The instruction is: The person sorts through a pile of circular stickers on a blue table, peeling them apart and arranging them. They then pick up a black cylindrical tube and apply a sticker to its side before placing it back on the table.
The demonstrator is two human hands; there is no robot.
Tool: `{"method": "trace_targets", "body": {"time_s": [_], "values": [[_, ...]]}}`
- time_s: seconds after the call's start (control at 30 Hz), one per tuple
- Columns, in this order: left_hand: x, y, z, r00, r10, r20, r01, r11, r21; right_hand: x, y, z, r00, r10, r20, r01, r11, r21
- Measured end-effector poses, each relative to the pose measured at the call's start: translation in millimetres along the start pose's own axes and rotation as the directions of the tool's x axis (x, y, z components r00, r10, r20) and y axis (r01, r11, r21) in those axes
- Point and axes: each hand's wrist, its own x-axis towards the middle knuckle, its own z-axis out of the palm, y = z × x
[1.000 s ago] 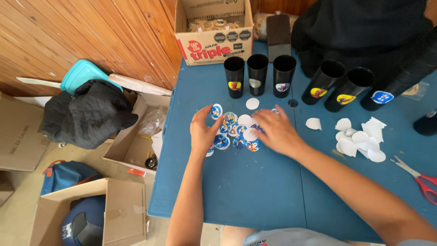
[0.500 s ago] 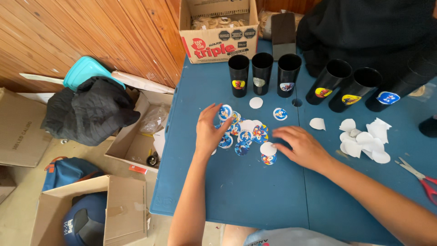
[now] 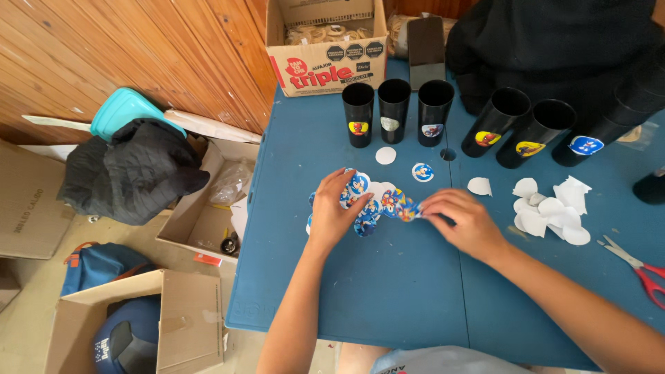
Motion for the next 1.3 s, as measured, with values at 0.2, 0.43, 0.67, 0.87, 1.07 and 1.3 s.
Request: {"method": "trace_targets", "body": {"time_s": [0.2, 0.43, 0.67, 0.87, 1.07, 1.3], "values": [[-3.5, 5.2, 5.8, 0.998, 0.037, 0.042, -0.042, 0.992, 0.117, -15.9, 25.0, -16.0, 0.992, -0.127, 0.001, 0.121, 0.947, -0.297], [-10.1, 1.2, 18.5, 0.983, 0.064, 0.172, -0.092, 0.983, 0.161, -15.1, 25.3, -33.6, 0.998, 0.043, 0.044, -0.033, 0.979, -0.199], [-8.5, 6.2, 18.2, 0.975, 0.035, 0.22, -0.072, 0.984, 0.16, 4.9, 43.6, -28.6, 0.988, 0.156, 0.012, -0.152, 0.974, -0.17], [-10.9, 0.0, 20.1, 0.982, 0.077, 0.171, -0.106, 0.98, 0.171, 41.2, 13.0, -13.2, 0.988, 0.145, 0.054, -0.137, 0.983, -0.121], [-12.9, 0.5, 28.3, 0.973, 0.197, 0.118, -0.217, 0.957, 0.194, 48.7, 5.9, 18.8, 0.936, 0.341, 0.091, -0.353, 0.898, 0.261], [-19.5, 10.4, 42.9, 0.953, 0.236, 0.188, -0.27, 0.946, 0.179, 47.4, 17.8, 30.2, 0.862, 0.491, 0.125, -0.501, 0.791, 0.35]]}}
